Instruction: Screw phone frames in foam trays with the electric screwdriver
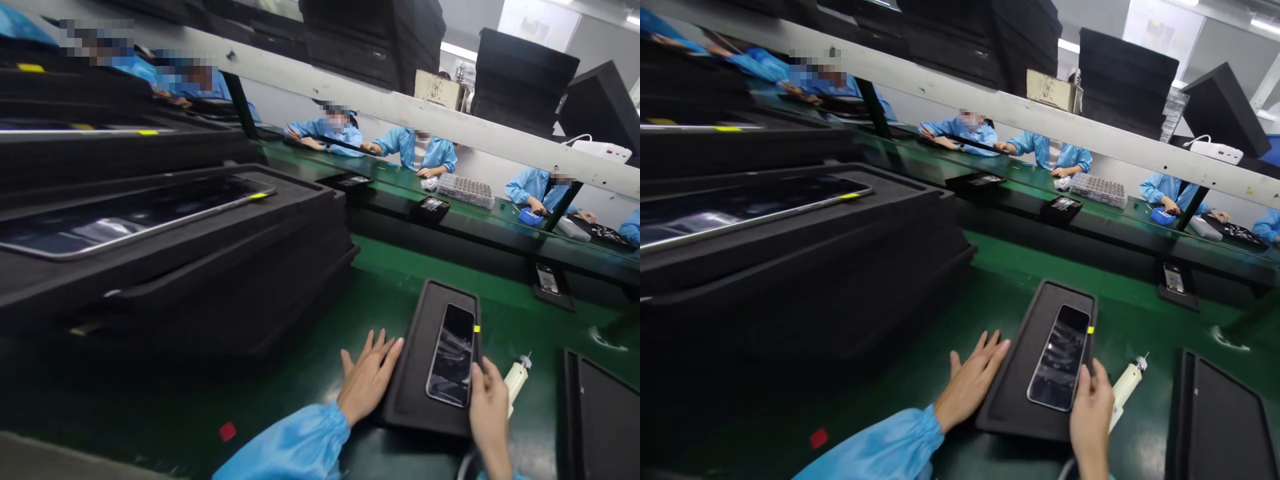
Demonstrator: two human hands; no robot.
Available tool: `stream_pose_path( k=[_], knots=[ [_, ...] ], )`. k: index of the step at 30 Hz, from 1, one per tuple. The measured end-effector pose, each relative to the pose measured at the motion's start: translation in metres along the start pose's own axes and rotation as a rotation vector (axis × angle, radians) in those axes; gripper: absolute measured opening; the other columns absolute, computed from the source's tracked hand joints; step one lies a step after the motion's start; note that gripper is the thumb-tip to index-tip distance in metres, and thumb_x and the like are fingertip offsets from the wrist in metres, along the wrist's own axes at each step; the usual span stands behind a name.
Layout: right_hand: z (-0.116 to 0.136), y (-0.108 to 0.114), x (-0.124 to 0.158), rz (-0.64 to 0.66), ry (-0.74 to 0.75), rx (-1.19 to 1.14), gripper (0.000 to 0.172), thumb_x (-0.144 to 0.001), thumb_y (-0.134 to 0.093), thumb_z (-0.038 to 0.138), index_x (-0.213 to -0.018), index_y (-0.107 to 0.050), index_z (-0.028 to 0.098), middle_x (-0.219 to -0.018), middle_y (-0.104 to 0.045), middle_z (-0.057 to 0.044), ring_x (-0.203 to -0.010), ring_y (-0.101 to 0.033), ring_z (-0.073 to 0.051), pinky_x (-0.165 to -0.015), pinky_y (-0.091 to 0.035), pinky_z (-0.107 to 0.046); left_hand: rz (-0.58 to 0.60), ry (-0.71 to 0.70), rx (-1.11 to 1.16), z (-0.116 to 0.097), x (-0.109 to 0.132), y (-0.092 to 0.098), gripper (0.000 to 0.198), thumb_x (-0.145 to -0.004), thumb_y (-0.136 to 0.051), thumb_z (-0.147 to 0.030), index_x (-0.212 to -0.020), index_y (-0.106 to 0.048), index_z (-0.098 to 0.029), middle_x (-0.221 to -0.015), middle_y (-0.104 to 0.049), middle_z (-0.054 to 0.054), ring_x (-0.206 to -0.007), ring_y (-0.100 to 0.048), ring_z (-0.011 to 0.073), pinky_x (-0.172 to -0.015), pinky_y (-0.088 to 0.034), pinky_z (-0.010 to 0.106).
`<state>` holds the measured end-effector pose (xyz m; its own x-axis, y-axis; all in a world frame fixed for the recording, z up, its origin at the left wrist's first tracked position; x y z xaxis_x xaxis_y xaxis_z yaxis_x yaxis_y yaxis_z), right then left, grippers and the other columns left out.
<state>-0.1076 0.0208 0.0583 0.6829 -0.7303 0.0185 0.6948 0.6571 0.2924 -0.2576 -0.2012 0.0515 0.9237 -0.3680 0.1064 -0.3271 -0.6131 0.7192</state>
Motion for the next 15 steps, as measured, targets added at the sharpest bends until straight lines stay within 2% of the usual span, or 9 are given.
stream_pose_path(
  k=[2,4,6,8,11,15],
  knots=[
    [0.008,-0.020,0.002,-0.029,0.057,0.175,0.064,-0.085,-0.035,0.059,-0.113,-0.058,0.007,-0.096,-0.068,-0.018,-0.093,-0.064,-0.030,-0.081,-0.049,-0.040,0.010,0.001,-0.042,0.007,0.002,-0.002,0.055,-0.094,-0.018,-0.046,-0.133,-0.049,-0.021,-0.147,-0.033,0.011,-0.142,-0.016,0.0292,-0.106,0.003,0.069],
    [0.019,-0.018,0.005,-0.095,0.170,0.417,0.060,-0.090,-0.026,0.052,-0.107,-0.063,0.008,-0.105,-0.063,-0.021,-0.103,-0.058,-0.035,-0.089,-0.044,-0.046,0.010,-0.008,-0.066,0.009,0.004,-0.001,0.054,-0.095,-0.018,-0.044,-0.134,-0.048,-0.023,-0.147,-0.033,0.010,-0.142,-0.016,0.0279,-0.107,0.003,0.068],
    [0.028,-0.012,0.009,-0.125,0.266,0.551,0.060,-0.092,-0.019,0.045,-0.104,-0.065,0.007,-0.110,-0.059,-0.023,-0.108,-0.054,-0.037,-0.093,-0.040,-0.048,0.003,-0.016,-0.093,0.006,0.006,0.001,0.056,-0.094,-0.020,-0.047,-0.133,-0.049,-0.019,-0.148,-0.032,0.011,-0.142,-0.013,0.0288,-0.107,0.005,0.069],
    [0.030,-0.010,0.008,-0.112,0.296,0.575,0.061,-0.092,-0.019,0.044,-0.108,-0.063,0.004,-0.113,-0.057,-0.024,-0.111,-0.053,-0.036,-0.095,-0.039,-0.046,-0.019,-0.015,-0.106,-0.002,0.007,0.003,0.058,-0.093,-0.022,-0.048,-0.130,-0.052,-0.015,-0.148,-0.032,0.013,-0.143,-0.011,0.0302,-0.107,0.005,0.069],
    [0.025,-0.014,-0.001,-0.058,0.249,0.566,0.065,-0.091,-0.025,0.051,-0.116,-0.058,0.000,-0.115,-0.058,-0.026,-0.112,-0.053,-0.038,-0.095,-0.041,-0.047,-0.063,-0.040,-0.037,-0.016,0.001,0.003,0.053,-0.092,-0.025,-0.044,-0.122,-0.059,-0.015,-0.144,-0.040,0.013,-0.141,-0.019,0.0300,-0.109,0.004,0.066],
    [0.013,-0.015,-0.012,0.054,0.150,0.366,0.063,-0.084,-0.042,0.063,-0.110,-0.063,0.010,-0.103,-0.067,-0.017,-0.101,-0.062,-0.034,-0.088,-0.048,-0.044,-0.069,-0.069,0.273,-0.026,-0.013,-0.001,0.043,-0.089,-0.035,-0.045,-0.104,-0.069,-0.022,-0.129,-0.058,0.010,-0.139,-0.026,0.0300,-0.110,0.016,0.056]
  ],
)
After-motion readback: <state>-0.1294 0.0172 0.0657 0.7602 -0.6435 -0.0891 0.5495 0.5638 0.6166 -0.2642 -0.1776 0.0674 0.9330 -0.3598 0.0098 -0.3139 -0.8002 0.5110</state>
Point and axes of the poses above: each hand's wrist, its own x-axis away from the middle knuckle, its own y-axis out of the back of the hand, z = x × y, the point moved 10 cm from there along -x, towards the middle knuckle
